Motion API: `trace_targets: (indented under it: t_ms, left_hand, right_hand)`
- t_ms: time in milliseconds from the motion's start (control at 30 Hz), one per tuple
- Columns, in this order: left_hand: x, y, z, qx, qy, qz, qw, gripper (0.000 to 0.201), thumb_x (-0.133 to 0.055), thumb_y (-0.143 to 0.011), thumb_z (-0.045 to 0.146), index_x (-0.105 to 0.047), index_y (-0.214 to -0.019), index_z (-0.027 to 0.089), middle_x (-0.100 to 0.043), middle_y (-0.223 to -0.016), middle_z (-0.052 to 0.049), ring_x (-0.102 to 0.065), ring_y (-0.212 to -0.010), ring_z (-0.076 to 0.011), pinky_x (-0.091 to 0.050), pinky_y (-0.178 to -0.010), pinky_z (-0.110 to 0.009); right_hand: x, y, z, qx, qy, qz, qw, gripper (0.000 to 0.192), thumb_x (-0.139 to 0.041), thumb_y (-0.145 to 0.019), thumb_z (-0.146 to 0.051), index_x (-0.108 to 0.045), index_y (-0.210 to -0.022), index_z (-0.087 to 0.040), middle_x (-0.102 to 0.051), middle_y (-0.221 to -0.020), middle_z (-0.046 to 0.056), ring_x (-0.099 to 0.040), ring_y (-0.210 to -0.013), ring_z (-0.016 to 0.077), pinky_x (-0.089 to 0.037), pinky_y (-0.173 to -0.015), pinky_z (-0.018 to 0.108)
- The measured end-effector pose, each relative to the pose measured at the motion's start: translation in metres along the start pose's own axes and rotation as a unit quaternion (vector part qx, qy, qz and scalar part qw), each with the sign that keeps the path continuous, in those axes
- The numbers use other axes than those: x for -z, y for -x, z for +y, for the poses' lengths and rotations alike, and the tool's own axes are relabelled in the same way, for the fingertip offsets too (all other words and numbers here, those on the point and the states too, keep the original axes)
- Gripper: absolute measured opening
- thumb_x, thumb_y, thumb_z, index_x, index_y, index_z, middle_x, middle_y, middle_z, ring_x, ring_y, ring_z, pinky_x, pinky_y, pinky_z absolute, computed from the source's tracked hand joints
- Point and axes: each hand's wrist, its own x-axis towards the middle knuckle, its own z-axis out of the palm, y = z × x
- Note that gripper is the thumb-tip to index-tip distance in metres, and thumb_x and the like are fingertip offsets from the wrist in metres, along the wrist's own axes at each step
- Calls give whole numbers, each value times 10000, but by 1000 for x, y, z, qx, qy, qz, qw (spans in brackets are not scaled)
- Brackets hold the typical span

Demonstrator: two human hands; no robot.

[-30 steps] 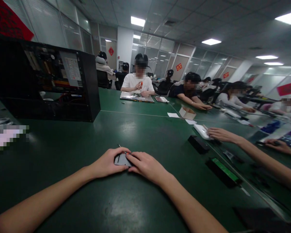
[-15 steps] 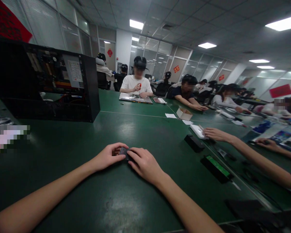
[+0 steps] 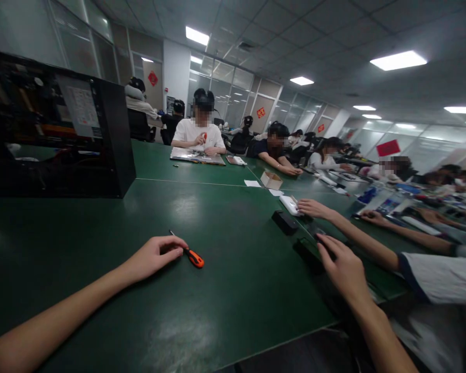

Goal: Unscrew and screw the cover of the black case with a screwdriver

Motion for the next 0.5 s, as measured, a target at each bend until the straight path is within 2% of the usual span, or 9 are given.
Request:
trace_targets:
  t_ms: [100,267,500]
  left_hand:
    - [1,-1,0,-4,-10,-1,1000,329,-574,-917,418,-743,-1059,174,-750,-999,-74,-681,-907,-251,-506,-813,-348]
    - [1,-3,-3,-9,-21,-2,1000,322,-568,-919,404,-746,-1071,183,-755,-1048,-81,-687,-965,-264,-511,-869,-372]
    - [1,-4,-5,-8,-34,1,999,333,-574,-910,427,-759,-1056,191,-764,-1044,-82,-688,-989,-278,-513,-899,-392]
  right_hand:
    - [-4,9,22,-27,11,-30,999,540,-435,-948,-573,-739,-1134,-167,-740,-1138,124,-711,-1019,312,-562,-902,444]
    - [-20,18,11,-34,-1,-54,998,484,-443,-960,-516,-741,-1139,-180,-738,-1155,103,-710,-1025,281,-557,-927,421]
    - [-23,26,8,-32,29,-66,997,461,-439,-981,-473,-724,-1215,-197,-699,-1248,109,-699,-1063,276,-564,-940,425]
